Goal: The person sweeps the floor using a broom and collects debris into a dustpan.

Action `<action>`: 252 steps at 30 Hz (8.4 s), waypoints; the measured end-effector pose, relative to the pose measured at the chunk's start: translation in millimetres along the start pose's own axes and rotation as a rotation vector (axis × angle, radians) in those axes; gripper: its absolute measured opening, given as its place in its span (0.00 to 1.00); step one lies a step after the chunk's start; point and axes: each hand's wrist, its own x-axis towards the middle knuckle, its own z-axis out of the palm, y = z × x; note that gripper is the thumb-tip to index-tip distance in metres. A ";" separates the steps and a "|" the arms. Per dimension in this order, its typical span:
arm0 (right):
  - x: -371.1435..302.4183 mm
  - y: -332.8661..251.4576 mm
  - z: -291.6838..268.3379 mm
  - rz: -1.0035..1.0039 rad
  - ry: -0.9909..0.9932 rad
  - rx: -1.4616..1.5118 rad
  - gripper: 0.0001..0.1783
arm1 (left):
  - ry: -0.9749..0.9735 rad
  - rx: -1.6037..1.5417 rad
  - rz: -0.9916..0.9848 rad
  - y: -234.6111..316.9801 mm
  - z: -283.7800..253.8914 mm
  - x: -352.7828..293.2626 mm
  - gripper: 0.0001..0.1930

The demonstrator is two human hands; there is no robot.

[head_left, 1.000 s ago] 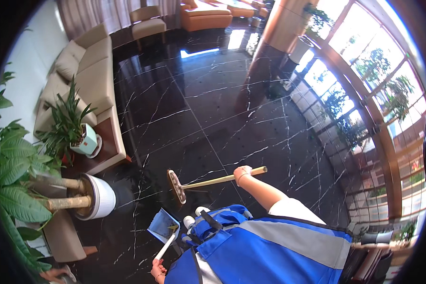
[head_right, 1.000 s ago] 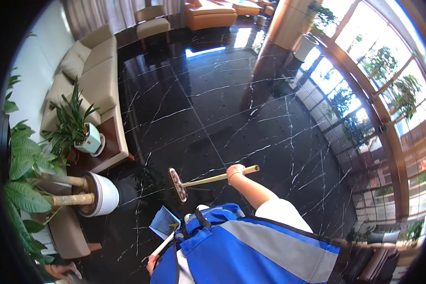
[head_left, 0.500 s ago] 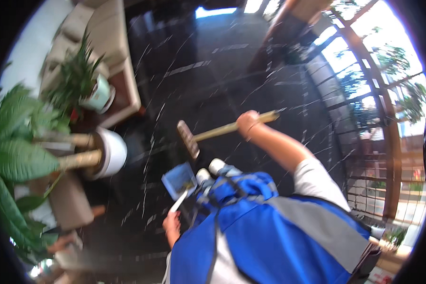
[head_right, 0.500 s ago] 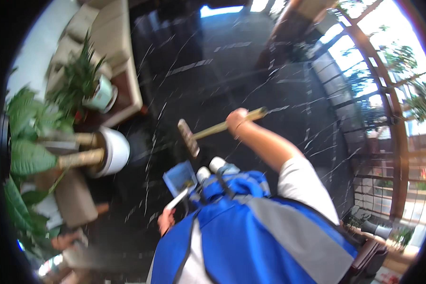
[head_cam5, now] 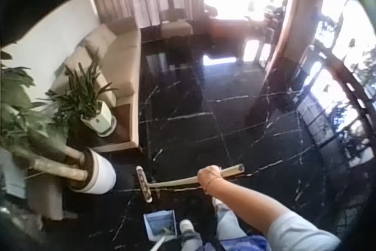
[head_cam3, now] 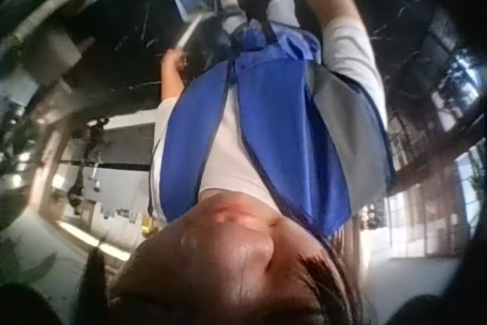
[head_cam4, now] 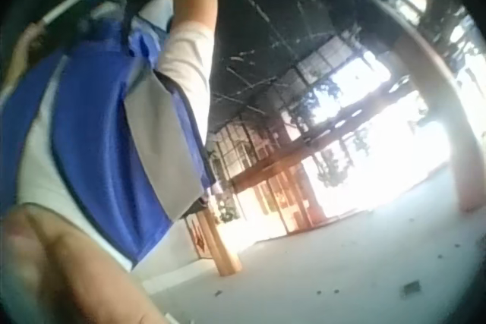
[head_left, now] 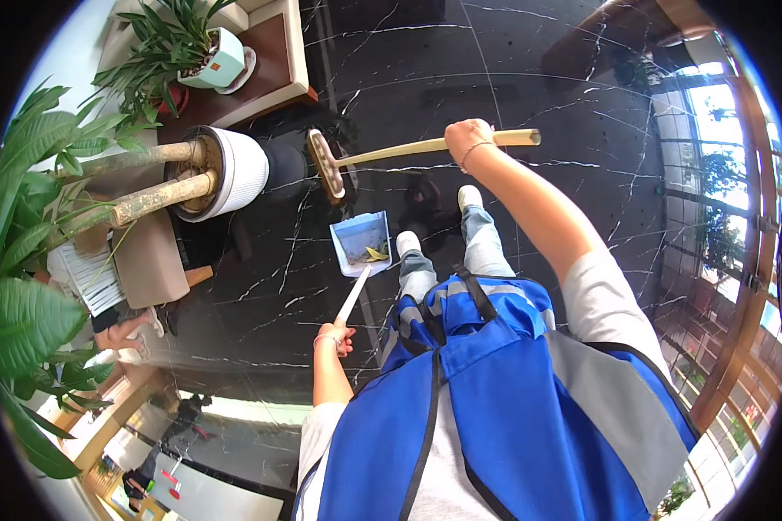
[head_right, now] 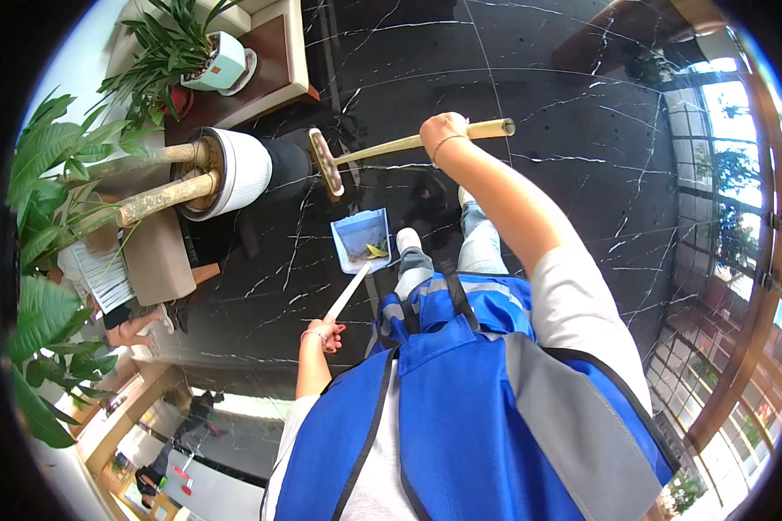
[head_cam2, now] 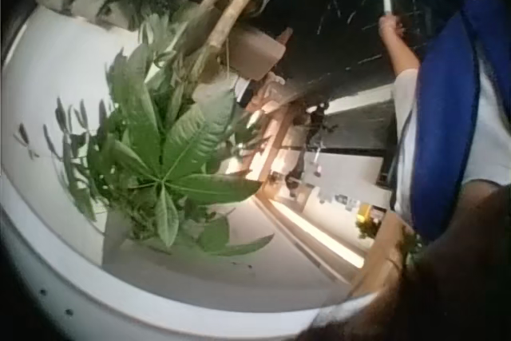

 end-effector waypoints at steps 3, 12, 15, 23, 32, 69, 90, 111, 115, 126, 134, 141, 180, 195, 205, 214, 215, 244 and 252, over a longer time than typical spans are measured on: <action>45.4 11.8 40.7 0.073 -0.145 0.069 0.16 | 0.299 0.017 0.068 13.3 22.8 1.7 0.03; -5.4 206.9 233.3 0.232 -0.317 0.341 0.11 | 0.398 -0.263 0.047 43.5 89.5 -26.4 0.07; -95.7 269.3 284.8 0.301 -0.308 0.294 0.09 | 0.453 -0.180 0.058 66.1 94.2 -38.4 0.07; -294.3 334.8 305.2 0.769 -0.689 0.495 0.13 | 0.471 -0.193 0.096 110.0 87.9 -93.8 0.06; -254.1 323.7 238.2 0.904 -0.976 0.989 0.13 | 0.491 -0.156 0.198 161.2 61.3 -95.0 0.04; 51.5 199.0 166.9 0.751 -0.412 0.670 0.19 | 0.332 0.176 0.157 328.5 -26.1 -53.1 0.08; -283.0 254.1 208.6 0.995 -0.580 1.000 0.23 | 0.523 0.140 0.353 326.7 89.2 -118.9 0.04; 183.6 318.7 119.6 0.834 -0.418 1.206 0.23 | 0.455 0.406 0.436 489.5 32.6 -118.0 0.09; 145.8 309.6 136.2 0.879 -0.561 1.064 0.25 | 0.438 0.486 0.433 509.5 26.4 -115.7 0.09; -101.1 200.1 149.8 1.227 -0.822 1.207 0.29 | 0.425 0.656 0.428 546.1 38.8 -110.8 0.10; -124.5 219.4 135.2 1.358 -0.949 1.614 0.26 | 0.370 0.656 0.349 525.8 53.7 -97.5 0.10; -171.2 218.5 181.1 1.148 -0.447 1.522 0.22 | 0.457 0.524 0.511 450.4 97.6 -89.0 0.09; -157.1 396.0 211.3 1.281 -0.937 0.797 0.09 | 0.440 1.379 0.972 541.6 165.1 -150.2 0.11; -12.8 322.1 202.1 0.965 -0.757 0.437 0.10 | 0.324 0.915 1.115 555.6 170.5 -133.0 0.11; 5.2 226.0 129.3 0.526 -0.731 0.727 0.15 | 0.346 0.906 1.095 552.6 178.2 -134.9 0.12; -95.1 285.3 91.9 0.699 -0.658 0.783 0.14 | 0.260 0.987 1.020 535.7 153.3 -132.9 0.14; -97.7 290.4 95.2 0.733 -0.658 0.807 0.14 | 0.211 0.998 1.006 532.2 147.3 -133.6 0.17; -72.6 225.5 91.7 0.468 -0.517 0.634 0.13 | 0.249 0.667 0.922 468.7 110.6 -95.0 0.13; -132.9 257.3 141.5 0.606 -0.728 0.728 0.15 | 0.084 0.834 0.424 396.5 112.6 -101.9 0.10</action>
